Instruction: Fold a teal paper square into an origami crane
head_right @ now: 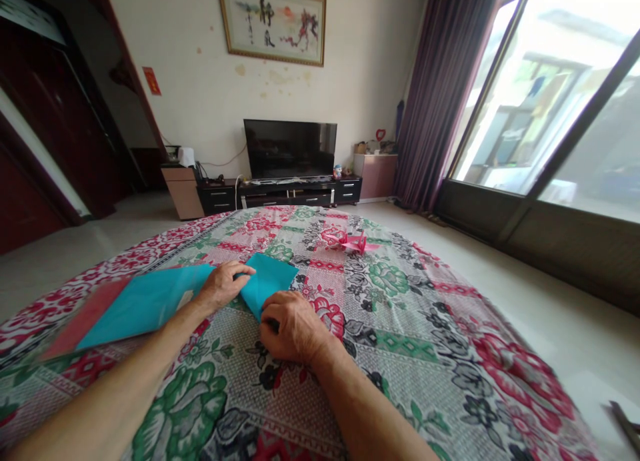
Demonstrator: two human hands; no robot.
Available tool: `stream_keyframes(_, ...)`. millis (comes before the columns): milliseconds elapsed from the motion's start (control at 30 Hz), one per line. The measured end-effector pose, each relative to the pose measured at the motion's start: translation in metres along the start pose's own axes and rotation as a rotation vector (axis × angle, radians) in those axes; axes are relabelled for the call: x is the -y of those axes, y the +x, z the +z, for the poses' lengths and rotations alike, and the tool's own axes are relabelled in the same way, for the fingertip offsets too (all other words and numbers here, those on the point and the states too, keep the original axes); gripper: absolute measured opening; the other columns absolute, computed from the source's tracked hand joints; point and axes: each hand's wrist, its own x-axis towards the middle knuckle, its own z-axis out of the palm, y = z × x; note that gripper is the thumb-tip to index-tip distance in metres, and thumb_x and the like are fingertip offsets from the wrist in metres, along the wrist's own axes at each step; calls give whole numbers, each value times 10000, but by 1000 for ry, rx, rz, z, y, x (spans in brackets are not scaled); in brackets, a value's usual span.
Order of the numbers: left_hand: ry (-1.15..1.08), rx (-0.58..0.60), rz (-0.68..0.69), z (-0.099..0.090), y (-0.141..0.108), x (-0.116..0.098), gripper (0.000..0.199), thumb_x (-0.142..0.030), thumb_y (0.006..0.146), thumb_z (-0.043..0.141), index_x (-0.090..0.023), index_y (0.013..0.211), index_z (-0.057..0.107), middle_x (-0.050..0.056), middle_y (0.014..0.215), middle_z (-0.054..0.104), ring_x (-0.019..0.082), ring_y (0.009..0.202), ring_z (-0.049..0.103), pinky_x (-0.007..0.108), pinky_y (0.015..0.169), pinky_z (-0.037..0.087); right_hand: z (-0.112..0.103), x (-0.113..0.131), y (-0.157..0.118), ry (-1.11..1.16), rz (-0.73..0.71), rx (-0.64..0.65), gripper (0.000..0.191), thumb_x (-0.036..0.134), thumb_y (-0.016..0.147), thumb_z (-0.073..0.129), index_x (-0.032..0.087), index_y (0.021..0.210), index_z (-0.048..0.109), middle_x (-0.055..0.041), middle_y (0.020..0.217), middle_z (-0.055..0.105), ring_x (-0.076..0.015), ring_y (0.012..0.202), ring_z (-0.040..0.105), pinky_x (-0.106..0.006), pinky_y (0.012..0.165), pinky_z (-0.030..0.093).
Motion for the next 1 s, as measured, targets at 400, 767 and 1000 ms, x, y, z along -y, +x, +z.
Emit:
stream_keyframes(400, -49, 21, 31, -4, 0, 0, 171, -233, 746, 552, -208, 801, 712, 31, 856, 682, 171, 849, 617, 297, 831, 475, 0, 5, -1, -27, -2, 49, 88, 161, 717, 584, 204, 757, 649, -24, 829, 644, -159, 795, 577, -309, 802, 425)
stream_keyframes(767, -6, 6, 48, -6, -3, -5, 175, -266, 721, 598, -175, 810, 718, 62, 868, 661, 189, 853, 615, 314, 828, 484, -1, 7, 0, -83, -57, 67, 102, 159, 724, 567, 202, 754, 654, -32, 838, 624, -159, 791, 547, -332, 798, 395)
stream_keyframes(1000, -42, 17, 47, -6, -2, -2, 183, -278, 715, 600, -182, 816, 719, 55, 873, 656, 190, 847, 620, 316, 814, 494, 0, 6, 0, -48, -88, 77, 126, 122, 722, 531, 184, 739, 638, -28, 822, 638, -147, 770, 563, -312, 772, 406)
